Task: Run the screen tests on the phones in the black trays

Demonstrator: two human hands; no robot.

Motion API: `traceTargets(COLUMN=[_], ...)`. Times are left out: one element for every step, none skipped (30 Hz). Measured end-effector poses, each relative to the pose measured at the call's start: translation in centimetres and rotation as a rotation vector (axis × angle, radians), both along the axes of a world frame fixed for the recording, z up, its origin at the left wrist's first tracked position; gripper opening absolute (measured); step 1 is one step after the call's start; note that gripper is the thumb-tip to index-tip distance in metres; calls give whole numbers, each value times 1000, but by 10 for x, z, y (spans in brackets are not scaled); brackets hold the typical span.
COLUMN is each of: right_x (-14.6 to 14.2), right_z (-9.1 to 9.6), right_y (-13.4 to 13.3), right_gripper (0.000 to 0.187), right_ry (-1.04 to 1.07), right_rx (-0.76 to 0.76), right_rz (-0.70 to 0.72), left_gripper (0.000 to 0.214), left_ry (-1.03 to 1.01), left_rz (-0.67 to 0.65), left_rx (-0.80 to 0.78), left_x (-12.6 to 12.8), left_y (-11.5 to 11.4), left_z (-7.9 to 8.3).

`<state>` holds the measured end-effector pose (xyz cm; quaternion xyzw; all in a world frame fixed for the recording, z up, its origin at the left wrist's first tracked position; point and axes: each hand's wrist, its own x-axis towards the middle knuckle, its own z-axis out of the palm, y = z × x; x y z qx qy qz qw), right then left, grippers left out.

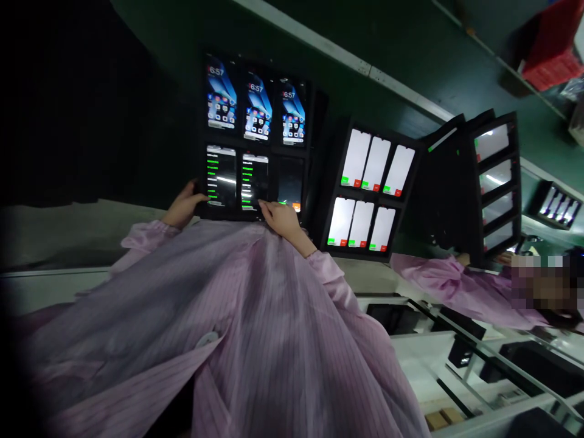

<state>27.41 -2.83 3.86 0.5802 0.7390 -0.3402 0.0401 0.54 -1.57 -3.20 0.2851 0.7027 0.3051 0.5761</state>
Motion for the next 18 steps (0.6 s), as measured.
traceTargets(right_x=[3,6,9,13,18,22,27,32,37,42,46,51,55,58,61,63,64,65], right_z=[0,-1,-2,-3,-4,-5,-6,-8,-9,-9,-10,-10,-10,-10,-10,-11,-11,-12], right_y=[-2,-5,-8,-11,-14,-17,-20,-21,-22,-22,-22,-20,-17,-13,-8,-2,5,13], right_gripper=[40,39,38,37,36,36,36,38,40,43,47,50,53,55,56,55,53,51], right_ry=[24,48,68,86,104,124,146,170,194,215,233,250,265,274,276,269,253,230], right_rx=[10,18,23,28,36,49,68,91,119,151,184,216,251,287,319,347,368,383], right_rz=[-31,-61,-89,-117,-145,-175,-207,-239,-271,-301,-329,-353,-375,-398,-416,-429,-435,-431], left_gripper=[63,64,66,67,69,69,69,67,65,62,60,58,56,55,53,53,54,56], left_ry=[17,39,62,83,97,102,97,82,64,45,29,19,16,20,29,41,61,94], left_rz=[-18,-38,-54,-68,-78,-82,-78,-69,-55,-37,-15,4,17,21,15,1,-22,-55], left_rx=[1,3,5,7,8,8,11,17,29,47,70,97,125,152,176,198,223,254], left_x=[-1,-2,-3,-4,-5,-7,-8,-9,-11,-12,-13,-13,-13,-13,-12,-10,-8,-5], left_y=[0,-1,-1,-1,0,0,1,3,6,9,13,18,24,31,40,49,59,70], left_z=[-2,-4,-5,-6,-7,-8,-7,-7,-7,-6,-6,-5,-5,-6,-6,-7,-8,-9])
